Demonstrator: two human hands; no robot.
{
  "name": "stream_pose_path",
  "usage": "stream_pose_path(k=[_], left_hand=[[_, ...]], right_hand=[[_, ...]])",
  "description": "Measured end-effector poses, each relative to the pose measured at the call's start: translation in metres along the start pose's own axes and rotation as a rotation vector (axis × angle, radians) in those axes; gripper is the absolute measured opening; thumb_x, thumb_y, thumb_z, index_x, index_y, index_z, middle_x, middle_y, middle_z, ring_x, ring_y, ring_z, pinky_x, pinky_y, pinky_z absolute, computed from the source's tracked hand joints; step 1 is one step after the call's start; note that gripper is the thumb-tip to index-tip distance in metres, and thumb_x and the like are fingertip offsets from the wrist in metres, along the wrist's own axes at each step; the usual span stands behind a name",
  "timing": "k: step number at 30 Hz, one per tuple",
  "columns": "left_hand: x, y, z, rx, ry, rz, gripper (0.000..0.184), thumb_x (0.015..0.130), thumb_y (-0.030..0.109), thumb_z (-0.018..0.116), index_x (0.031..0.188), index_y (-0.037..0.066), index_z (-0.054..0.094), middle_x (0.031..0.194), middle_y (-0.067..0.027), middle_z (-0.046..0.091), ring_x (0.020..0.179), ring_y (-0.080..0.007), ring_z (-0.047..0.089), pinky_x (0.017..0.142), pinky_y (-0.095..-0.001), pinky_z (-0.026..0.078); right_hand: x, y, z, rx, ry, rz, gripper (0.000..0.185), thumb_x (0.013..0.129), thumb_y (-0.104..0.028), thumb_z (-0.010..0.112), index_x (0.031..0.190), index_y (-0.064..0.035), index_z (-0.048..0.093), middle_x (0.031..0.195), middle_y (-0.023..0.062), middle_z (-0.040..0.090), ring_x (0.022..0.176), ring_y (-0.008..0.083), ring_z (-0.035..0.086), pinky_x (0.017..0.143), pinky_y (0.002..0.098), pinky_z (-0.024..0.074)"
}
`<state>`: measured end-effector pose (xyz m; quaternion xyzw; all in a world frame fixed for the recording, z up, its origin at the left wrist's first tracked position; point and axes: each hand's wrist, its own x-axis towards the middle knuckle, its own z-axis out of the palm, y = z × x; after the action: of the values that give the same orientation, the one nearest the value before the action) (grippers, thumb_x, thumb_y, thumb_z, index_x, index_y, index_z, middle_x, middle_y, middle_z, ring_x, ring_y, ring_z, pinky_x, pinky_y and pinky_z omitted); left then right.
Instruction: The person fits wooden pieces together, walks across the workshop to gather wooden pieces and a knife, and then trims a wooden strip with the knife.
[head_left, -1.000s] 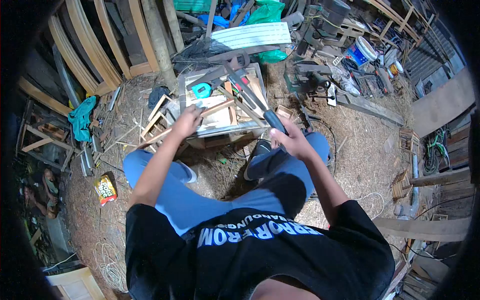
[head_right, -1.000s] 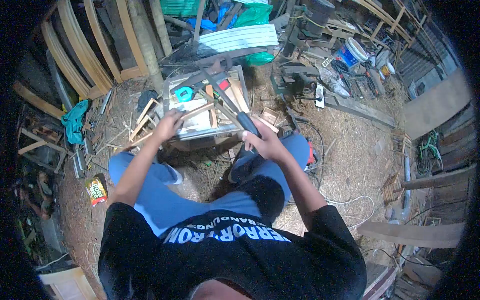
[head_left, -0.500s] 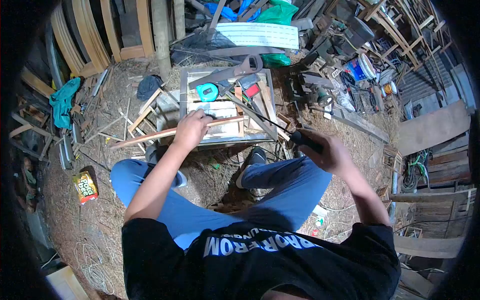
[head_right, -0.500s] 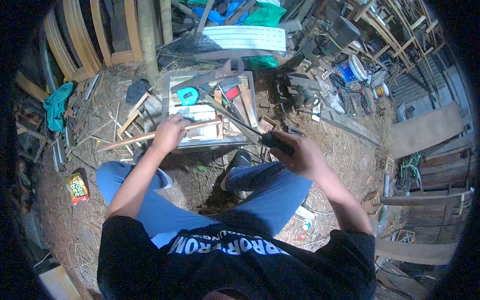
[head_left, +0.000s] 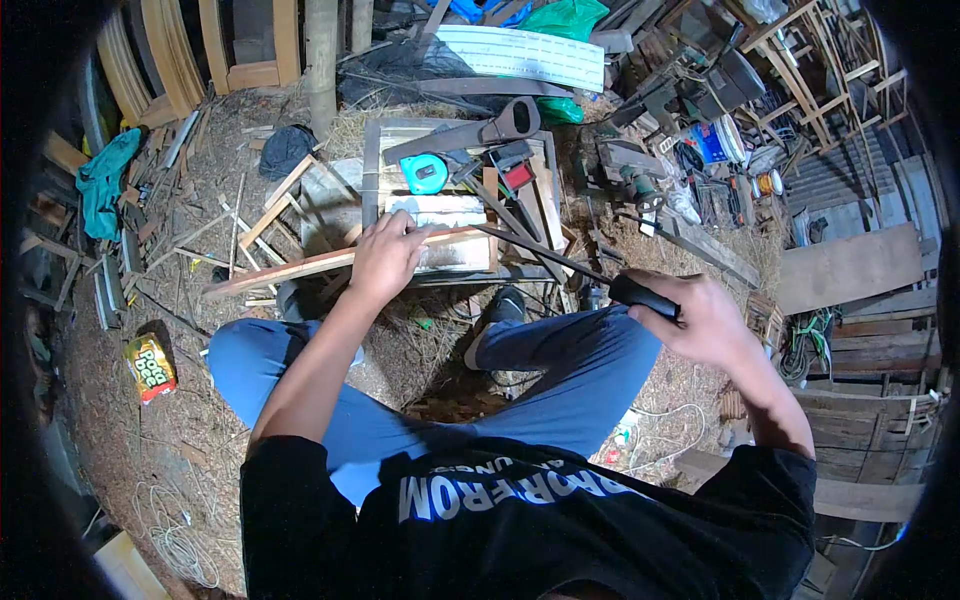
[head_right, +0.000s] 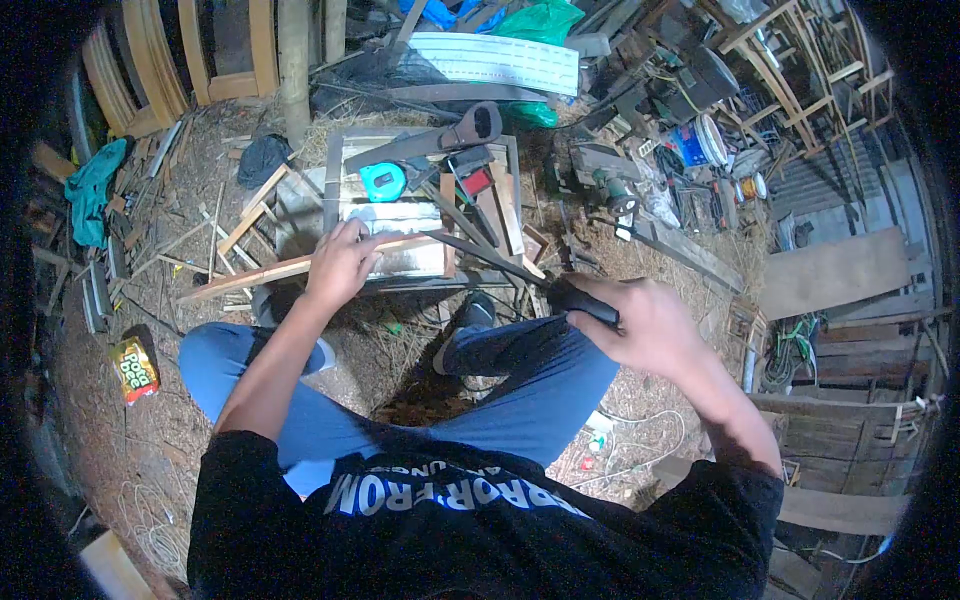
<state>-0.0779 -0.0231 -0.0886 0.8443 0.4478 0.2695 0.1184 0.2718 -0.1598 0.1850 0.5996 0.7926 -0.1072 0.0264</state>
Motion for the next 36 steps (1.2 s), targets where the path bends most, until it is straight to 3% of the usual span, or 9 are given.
stream_pose_path(k=[4,7,13,18,22,25,28,30,36], left_hand=[[0.011,-0.002,-0.006,-0.007,-0.041,-0.045,0.034,0.091,0.016,0.072,0.125,0.014,0.075,0.102,-0.0086,0.058,0.106,-0.0299,0.060,0.090,-0.0456,0.051],[0.015,-0.016,-0.007,-0.104,0.031,0.054,0.038,0.091,0.018,0.073,0.129,0.012,0.073,0.102,-0.0094,0.057,0.105,-0.0306,0.059,0.091,-0.0446,0.051],[0.013,-0.017,-0.004,-0.115,0.078,0.100,0.040,0.091,0.012,0.073,0.131,0.010,0.073,0.106,-0.0146,0.059,0.104,-0.0367,0.058,0.097,-0.0462,0.049],[0.018,-0.025,-0.005,-0.107,-0.030,0.111,0.036,0.092,0.011,0.072,0.128,0.009,0.074,0.106,-0.0156,0.061,0.105,-0.0367,0.060,0.096,-0.0461,0.050],[0.022,-0.020,0.004,-0.216,-0.115,0.129,0.034,0.092,0.015,0.072,0.126,0.010,0.074,0.100,-0.0159,0.063,0.102,-0.0374,0.062,0.094,-0.0463,0.051],[0.023,-0.011,0.007,-0.104,-0.103,0.087,0.026,0.093,0.019,0.071,0.117,0.009,0.076,0.101,-0.0138,0.066,0.102,-0.0358,0.064,0.093,-0.0459,0.052],[0.022,-0.007,0.009,-0.072,0.041,0.096,0.019,0.096,0.023,0.067,0.105,0.008,0.076,0.106,-0.0110,0.068,0.104,-0.0344,0.063,0.091,-0.0462,0.053],[0.020,-0.002,0.010,-0.119,0.032,0.039,0.017,0.094,0.021,0.071,0.104,0.010,0.077,0.108,-0.0083,0.069,0.105,-0.0320,0.064,0.091,-0.0456,0.053],[0.012,0.000,0.003,-0.141,0.136,0.006,0.018,0.089,0.023,0.076,0.104,0.014,0.081,0.105,-0.0037,0.068,0.103,-0.0286,0.064,0.090,-0.0444,0.052]], right_hand=[[0.006,0.000,0.001,0.040,0.009,0.041,0.044,0.090,-0.036,0.075,0.129,-0.0156,0.073,0.080,0.0221,0.072,0.072,0.0421,0.071,0.069,0.0497,0.0586],[0.009,-0.002,0.001,0.071,0.020,0.042,0.045,0.090,-0.035,0.074,0.130,-0.0151,0.072,0.082,0.0230,0.072,0.074,0.0425,0.072,0.070,0.0502,0.0586],[0.009,-0.008,-0.005,0.135,-0.014,0.063,0.046,0.090,-0.035,0.073,0.132,-0.0173,0.071,0.084,0.0230,0.073,0.075,0.0417,0.072,0.070,0.0498,0.0594],[0.004,-0.011,-0.005,0.073,-0.056,0.133,0.046,0.089,-0.038,0.073,0.132,-0.0209,0.072,0.081,0.0219,0.073,0.073,0.0411,0.072,0.068,0.0498,0.0594],[-0.004,-0.009,-0.002,0.069,0.003,0.048,0.046,0.088,-0.024,0.076,0.132,-0.0125,0.072,0.085,0.0219,0.074,0.074,0.0378,0.074,0.066,0.0459,0.0580],[-0.007,-0.012,-0.005,0.047,0.024,0.031,0.045,0.088,-0.024,0.076,0.132,-0.0144,0.072,0.085,0.0219,0.074,0.075,0.0391,0.074,0.067,0.0467,0.0583],[-0.008,-0.023,-0.009,-0.027,0.018,0.056,0.044,0.088,-0.029,0.075,0.130,-0.0164,0.072,0.084,0.0206,0.074,0.074,0.0401,0.073,0.067,0.0484,0.0586],[-0.007,-0.026,-0.009,-0.070,0.023,0.050,0.042,0.090,-0.036,0.074,0.128,-0.0171,0.073,0.083,0.0186,0.074,0.074,0.0402,0.073,0.068,0.0506,0.0593],[0.006,-0.039,-0.012,-0.192,-0.027,0.023,0.043,0.092,-0.040,0.072,0.129,-0.0180,0.072,0.085,0.0165,0.075,0.074,0.0381,0.074,0.069,0.0487,0.0606]])
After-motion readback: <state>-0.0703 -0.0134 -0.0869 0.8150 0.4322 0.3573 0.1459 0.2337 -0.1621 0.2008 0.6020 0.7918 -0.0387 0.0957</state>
